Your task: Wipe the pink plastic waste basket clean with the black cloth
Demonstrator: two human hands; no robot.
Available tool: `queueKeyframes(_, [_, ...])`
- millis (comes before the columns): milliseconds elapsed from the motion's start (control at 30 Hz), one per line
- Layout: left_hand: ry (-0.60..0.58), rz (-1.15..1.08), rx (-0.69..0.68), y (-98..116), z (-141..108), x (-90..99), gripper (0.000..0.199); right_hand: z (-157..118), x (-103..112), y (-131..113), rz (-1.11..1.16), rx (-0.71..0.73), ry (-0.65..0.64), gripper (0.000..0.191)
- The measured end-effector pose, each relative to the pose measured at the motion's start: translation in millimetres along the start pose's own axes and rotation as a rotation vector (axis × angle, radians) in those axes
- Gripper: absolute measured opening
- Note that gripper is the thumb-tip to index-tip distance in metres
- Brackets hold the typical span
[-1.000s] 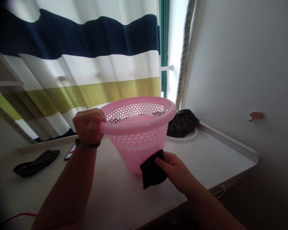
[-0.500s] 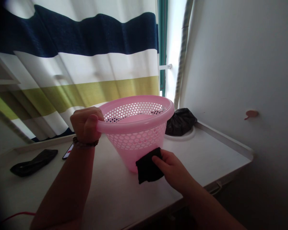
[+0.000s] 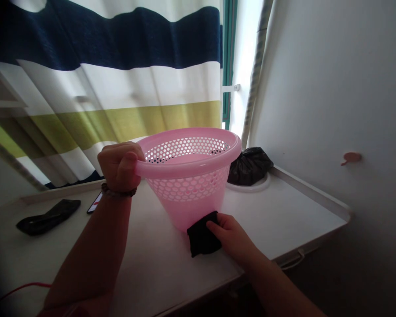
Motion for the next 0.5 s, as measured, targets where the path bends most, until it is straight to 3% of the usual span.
queueKeyframes(100, [-0.015,-0.007,0.030,-1,-1,0.0,0.044,6,1,16,0.033,-0.046,-0.013,0.034])
queueKeyframes(200, [-0.025,-0.010,0.040,-1,-2,0.7,0.044,5,0,15,0.038,-0.036,-0.012,0.031])
queueKeyframes(500, [-0.034,0.001,0.000,2,1,-0.6,0.043,-23,-5,-56,-0.057,0.163,0.043,0.032])
Point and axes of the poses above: each hand's wrist, its own z-axis towards the middle knuckle, its own x-axis out of the back of the hand, y = z × x, the point moved 4 cm from there along z, towards the middle knuckle, and after that the axes turned 11 degrees about -x, right-handed, at the moved point
